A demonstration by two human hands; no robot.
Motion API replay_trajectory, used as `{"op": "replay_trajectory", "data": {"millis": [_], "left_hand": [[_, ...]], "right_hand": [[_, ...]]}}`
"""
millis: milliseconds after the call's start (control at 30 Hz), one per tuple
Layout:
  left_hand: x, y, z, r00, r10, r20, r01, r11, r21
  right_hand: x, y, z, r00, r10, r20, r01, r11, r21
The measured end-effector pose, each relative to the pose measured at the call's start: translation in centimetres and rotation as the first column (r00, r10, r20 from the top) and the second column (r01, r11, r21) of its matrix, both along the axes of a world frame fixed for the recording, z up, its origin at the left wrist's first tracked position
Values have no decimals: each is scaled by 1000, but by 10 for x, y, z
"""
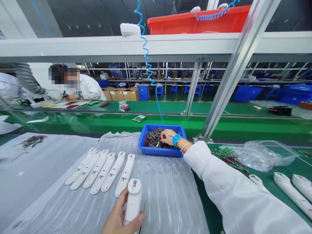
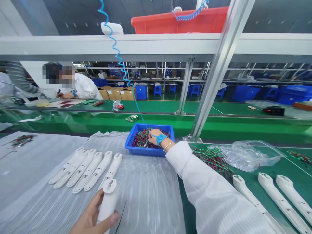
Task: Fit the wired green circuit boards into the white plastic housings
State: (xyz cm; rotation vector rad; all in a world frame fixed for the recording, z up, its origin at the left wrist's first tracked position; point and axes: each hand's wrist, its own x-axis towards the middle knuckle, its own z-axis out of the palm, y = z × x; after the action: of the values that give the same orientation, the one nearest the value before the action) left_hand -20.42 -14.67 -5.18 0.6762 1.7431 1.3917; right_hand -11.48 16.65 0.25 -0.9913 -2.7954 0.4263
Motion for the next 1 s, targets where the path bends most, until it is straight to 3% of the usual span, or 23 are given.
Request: {"op": "replay_trajectory", "data": {"millis": [200, 400, 567, 700, 867, 1000], "left_hand": [[18, 26, 5, 978, -74, 194, 50, 991, 123], [29, 29, 13, 926, -175, 334, 134, 981, 141], [30, 27, 16, 894, -162, 418, 110, 983, 146], [36, 32, 30, 828, -106, 551, 70, 994, 85], [45, 44, 49, 773, -127, 622, 84, 992, 99], [55, 55, 48, 777, -221, 589, 140, 973, 181]], "right_hand": [[28, 18, 3, 972, -77, -221, 71, 997, -34], [40, 28, -4, 950, -19, -310, -12, 995, -99], [44, 27, -2, 938, -3, -346, -48, 989, -139], [54, 20, 11, 920, -45, -390, -4, 992, -125], [82, -19, 41, 850, -92, -519, 80, 996, -46], [107, -81, 60, 722, 109, -683, -33, 992, 123]]}}
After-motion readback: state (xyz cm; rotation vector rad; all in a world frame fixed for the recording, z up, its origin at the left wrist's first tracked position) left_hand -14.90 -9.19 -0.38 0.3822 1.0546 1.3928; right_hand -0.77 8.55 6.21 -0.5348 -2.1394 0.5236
